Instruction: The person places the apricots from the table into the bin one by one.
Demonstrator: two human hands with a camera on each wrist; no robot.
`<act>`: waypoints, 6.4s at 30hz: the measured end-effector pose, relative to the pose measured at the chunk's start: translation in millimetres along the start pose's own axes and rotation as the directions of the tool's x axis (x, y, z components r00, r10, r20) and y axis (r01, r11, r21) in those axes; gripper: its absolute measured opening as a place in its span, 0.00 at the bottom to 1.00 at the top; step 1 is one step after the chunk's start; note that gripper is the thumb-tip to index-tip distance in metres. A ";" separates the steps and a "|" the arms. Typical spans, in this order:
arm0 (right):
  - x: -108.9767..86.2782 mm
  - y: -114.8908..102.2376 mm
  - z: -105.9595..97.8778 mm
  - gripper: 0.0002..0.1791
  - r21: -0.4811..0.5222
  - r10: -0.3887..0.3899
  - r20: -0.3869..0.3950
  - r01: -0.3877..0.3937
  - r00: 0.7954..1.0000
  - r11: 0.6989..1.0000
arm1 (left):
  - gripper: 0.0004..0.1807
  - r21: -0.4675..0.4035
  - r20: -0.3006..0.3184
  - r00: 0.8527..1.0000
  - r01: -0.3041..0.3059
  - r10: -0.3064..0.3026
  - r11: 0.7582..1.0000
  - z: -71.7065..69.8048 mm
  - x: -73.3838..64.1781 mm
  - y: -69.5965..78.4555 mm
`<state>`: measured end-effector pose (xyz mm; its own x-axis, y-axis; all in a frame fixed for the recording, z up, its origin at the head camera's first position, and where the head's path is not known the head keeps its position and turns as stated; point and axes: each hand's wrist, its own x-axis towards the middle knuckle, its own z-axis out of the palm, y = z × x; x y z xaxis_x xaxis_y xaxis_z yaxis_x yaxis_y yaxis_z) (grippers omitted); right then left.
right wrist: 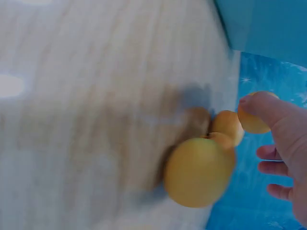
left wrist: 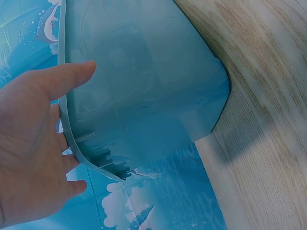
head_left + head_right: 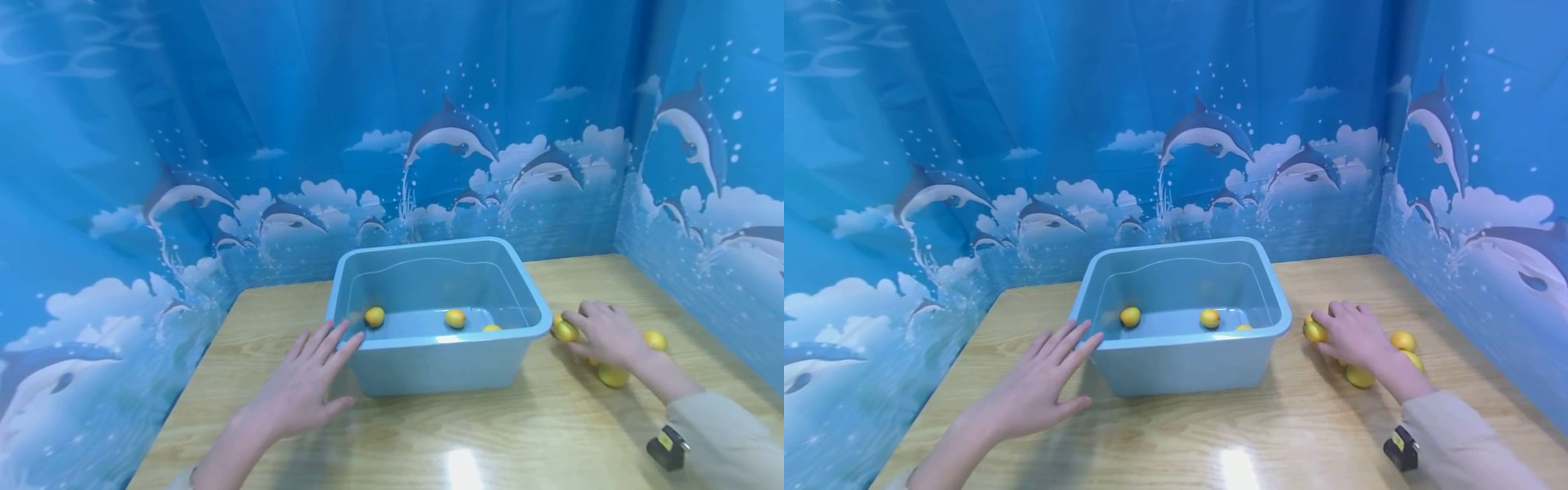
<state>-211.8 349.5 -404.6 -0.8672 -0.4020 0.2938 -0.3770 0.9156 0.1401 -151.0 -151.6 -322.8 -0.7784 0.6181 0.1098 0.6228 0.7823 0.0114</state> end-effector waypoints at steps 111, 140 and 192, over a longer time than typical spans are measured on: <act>88.1 17.2 -88.9 0.19 -0.059 -0.209 -0.110 0.204 0.972 0.977 | 0.49 0.012 -0.031 0.999 -0.016 0.017 1.000 2.8 1.1 -2.2; 25.1 19.6 3.4 0.36 0.027 -0.032 0.099 0.030 0.995 0.999 | 0.49 0.026 -0.022 1.000 -0.002 0.003 1.000 3.0 0.8 -1.4; 38.5 36.1 -27.4 0.23 0.009 -0.079 -0.005 0.079 0.997 0.997 | 0.49 0.008 0.010 1.000 -0.008 0.008 1.000 -2.8 0.8 -2.6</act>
<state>-249.9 366.8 -362.3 -0.8334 -0.4728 0.2862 -0.4468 0.8812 0.1547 -153.0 -153.4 -320.0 -0.7743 0.6250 0.0995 0.6283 0.7780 0.0027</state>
